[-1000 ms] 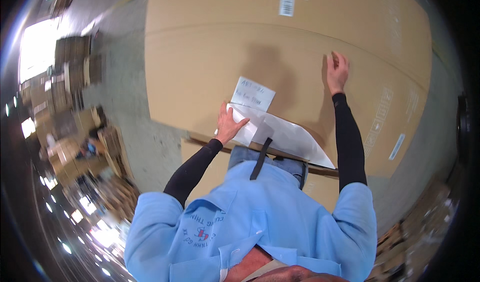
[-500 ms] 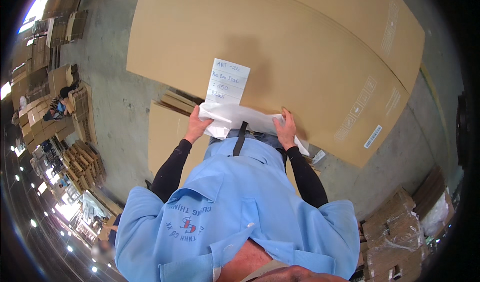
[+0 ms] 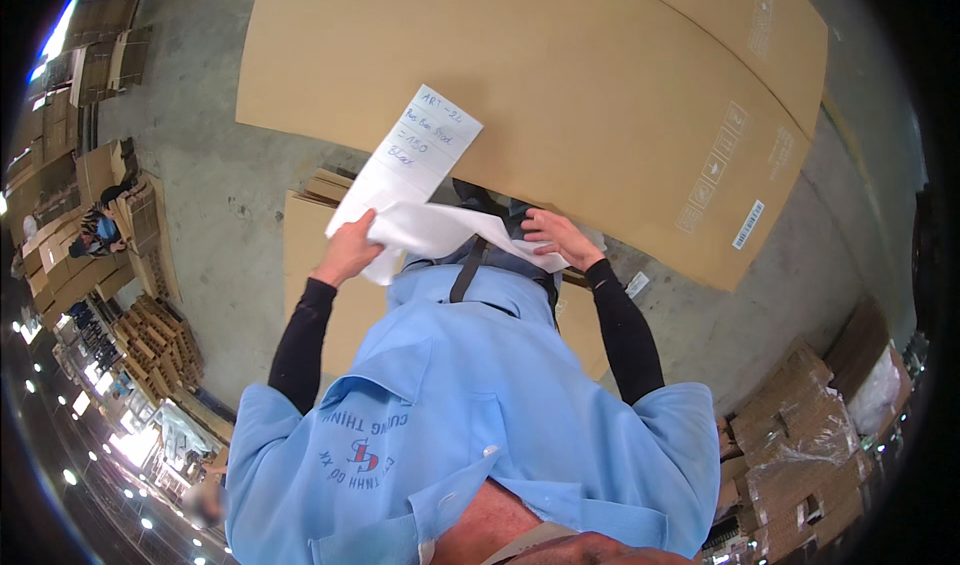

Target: The person repeatedly peels barcode labels from a roll and sticks them onto flat cardboard boxes. They smooth each label with their hands and move to the next box, continuing the process throughout the clip.

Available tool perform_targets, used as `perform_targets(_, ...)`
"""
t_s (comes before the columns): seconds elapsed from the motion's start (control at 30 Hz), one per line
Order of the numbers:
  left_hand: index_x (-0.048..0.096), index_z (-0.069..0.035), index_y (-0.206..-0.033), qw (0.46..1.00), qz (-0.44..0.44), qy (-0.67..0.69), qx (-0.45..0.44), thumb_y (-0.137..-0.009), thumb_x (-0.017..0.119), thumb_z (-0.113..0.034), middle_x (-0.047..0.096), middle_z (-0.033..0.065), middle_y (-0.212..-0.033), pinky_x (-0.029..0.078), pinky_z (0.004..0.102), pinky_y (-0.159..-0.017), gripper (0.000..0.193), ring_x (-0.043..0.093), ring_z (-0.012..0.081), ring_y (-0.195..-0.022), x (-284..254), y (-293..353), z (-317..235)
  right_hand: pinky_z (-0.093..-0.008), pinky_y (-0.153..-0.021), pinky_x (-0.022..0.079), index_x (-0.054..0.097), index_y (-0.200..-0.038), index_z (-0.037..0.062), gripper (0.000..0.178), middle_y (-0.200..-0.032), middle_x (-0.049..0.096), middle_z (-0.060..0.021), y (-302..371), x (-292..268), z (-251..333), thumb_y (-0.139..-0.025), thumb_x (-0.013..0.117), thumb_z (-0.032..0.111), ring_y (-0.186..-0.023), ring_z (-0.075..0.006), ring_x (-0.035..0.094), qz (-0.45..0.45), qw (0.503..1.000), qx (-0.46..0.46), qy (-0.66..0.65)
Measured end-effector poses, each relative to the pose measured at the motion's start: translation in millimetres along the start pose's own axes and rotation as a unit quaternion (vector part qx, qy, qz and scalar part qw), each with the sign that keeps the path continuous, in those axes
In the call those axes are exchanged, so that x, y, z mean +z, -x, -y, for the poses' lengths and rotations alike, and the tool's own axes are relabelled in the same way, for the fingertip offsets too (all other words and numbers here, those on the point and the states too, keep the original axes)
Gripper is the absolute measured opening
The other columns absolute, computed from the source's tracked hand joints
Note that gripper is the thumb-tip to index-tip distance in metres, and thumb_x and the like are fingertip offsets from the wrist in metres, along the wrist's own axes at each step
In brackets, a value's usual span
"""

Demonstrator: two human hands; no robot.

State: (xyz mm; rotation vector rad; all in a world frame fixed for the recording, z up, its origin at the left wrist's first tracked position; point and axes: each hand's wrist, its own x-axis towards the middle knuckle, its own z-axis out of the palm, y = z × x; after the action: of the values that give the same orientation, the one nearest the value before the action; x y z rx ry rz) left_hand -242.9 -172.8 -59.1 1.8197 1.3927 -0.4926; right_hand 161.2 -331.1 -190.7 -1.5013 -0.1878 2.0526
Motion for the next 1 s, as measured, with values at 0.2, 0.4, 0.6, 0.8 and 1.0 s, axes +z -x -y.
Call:
perform_targets(0.2, 0.051, 0.001, -0.137, 0.995, -0.045, -0.005, -0.087, -0.072, 0.082, -0.021, 0.067, 0.0284, -0.116, 0.051, 0.0469, -0.095, 0.076, 0.063, 0.0436, -0.110, 18.2, 92.7, 155.2, -0.0474, -0.100, 0.042, 0.057, -0.130, 0.0095, 0.061, -0.132, 0.052, -0.0151, -19.9, 38.5, -49.0, -0.079, 0.083, 0.030, -0.122, -0.0328, 0.050, -0.448, 0.756, -0.158, 0.451)
perform_targets(0.4, 0.048, 0.008, -0.138, 0.955, -0.057, 0.036, -0.288, -0.073, 0.084, -0.018, 0.062, 0.0297, -0.127, 0.049, 0.0438, -0.102, 0.079, 0.061, 0.0421, -0.120, 75.8, 174.3, 257.5, -0.0640, -0.109, 0.031, 0.041, -0.149, 0.0113, 0.090, -0.146, 0.039, -0.0226, -49.8, 34.4, -3.4, -0.070, 0.084, 0.025, -0.137, -0.0438, 0.036, -0.328, 0.547, -0.292, 0.712)
perform_targets(0.6, 0.051, 0.010, -0.133, 0.940, -0.166, 0.184, -0.233, -0.075, 0.082, -0.019, 0.062, 0.0292, -0.125, 0.046, 0.0448, -0.104, 0.072, 0.060, 0.0416, -0.119, 120.6, 172.3, 258.3, -0.0745, -0.101, 0.036, 0.041, -0.150, 0.0049, 0.063, -0.157, 0.030, -0.0266, -78.5, 36.9, 18.8, -0.091, 0.058, 0.020, -0.141, -0.0499, 0.033, -0.322, 0.428, -0.256, 0.805)
perform_targets(0.8, 0.054, 0.008, -0.123, 0.944, -0.175, 0.213, -0.181, -0.076, 0.082, -0.016, 0.065, 0.0264, -0.116, 0.050, 0.0434, -0.095, 0.060, 0.065, 0.0391, -0.109, 144.7, 131.2, 221.2, -0.0757, -0.099, 0.036, 0.043, -0.148, 0.0048, 0.059, -0.156, 0.032, -0.0259, -72.9, 42.1, 16.1, -0.093, 0.055, 0.021, -0.141, -0.0510, 0.033, -0.266, 0.428, -0.228, 0.833)
perform_targets(1.0, 0.052, 0.006, -0.127, 0.925, -0.204, 0.277, -0.159, -0.078, 0.079, -0.008, 0.066, 0.0220, -0.116, 0.050, 0.0411, -0.096, 0.058, 0.064, 0.0326, -0.109, 127.6, 109.7, 212.5, -0.0768, -0.099, 0.036, 0.047, -0.145, 0.0043, 0.058, -0.157, 0.033, -0.0248, -89.4, 51.3, -4.3, -0.092, 0.057, 0.024, -0.140, -0.0503, 0.034, -0.271, 0.367, -0.321, 0.830)
